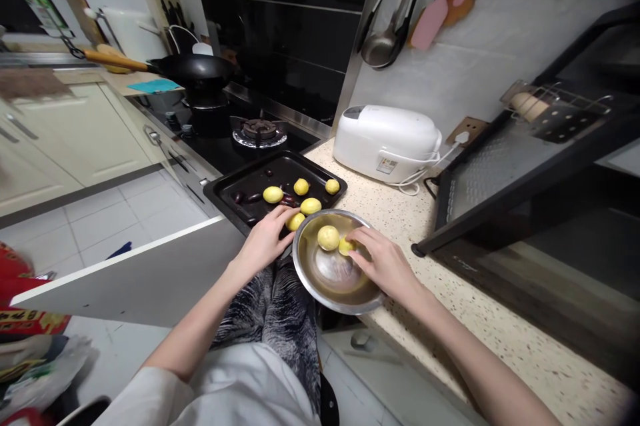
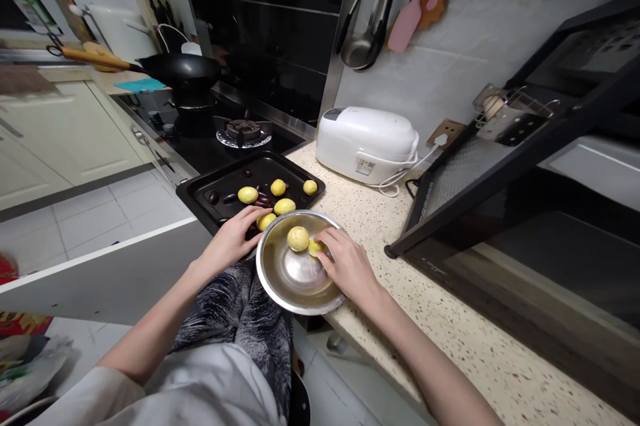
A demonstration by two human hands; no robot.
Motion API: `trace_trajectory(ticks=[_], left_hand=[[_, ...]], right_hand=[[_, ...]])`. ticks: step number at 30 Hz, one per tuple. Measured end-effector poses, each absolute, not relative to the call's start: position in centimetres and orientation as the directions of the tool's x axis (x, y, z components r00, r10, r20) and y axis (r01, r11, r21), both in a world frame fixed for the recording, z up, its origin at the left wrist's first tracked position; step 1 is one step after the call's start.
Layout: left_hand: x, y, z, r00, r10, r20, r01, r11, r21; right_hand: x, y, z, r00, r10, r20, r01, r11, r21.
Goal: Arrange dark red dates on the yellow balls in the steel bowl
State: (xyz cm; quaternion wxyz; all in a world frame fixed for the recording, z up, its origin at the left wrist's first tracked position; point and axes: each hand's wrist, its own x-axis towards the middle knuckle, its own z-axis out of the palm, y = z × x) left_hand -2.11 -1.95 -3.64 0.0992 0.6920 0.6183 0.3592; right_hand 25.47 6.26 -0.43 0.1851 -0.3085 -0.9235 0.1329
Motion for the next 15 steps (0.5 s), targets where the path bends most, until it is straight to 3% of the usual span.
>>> trace_trajectory(ticks=[5,11,15], left_hand=[[-2.4,-1.7,-3.6,-0.074,0.911,0.407,0.685,-0.25,0.685],[-0.9,-3.2,-1.2,-0.288,0.81,0.511,0.533,-0.307,0.788],[0.9,-4.4,0.5,-0.085,0.859,0.505,0.539,-0.386,0.748]], right_hand=[[25.4,6.1,-0.4,-0.741,0.624,0.248,0.529,0.77,-0.356],[25.4,6.1,-0.3,-0.743,0.623,0.244,0.532,0.772,-0.349],[25.4,6.1,-0.3,-0.746,0.615,0.255,0.524,0.779,-0.344]])
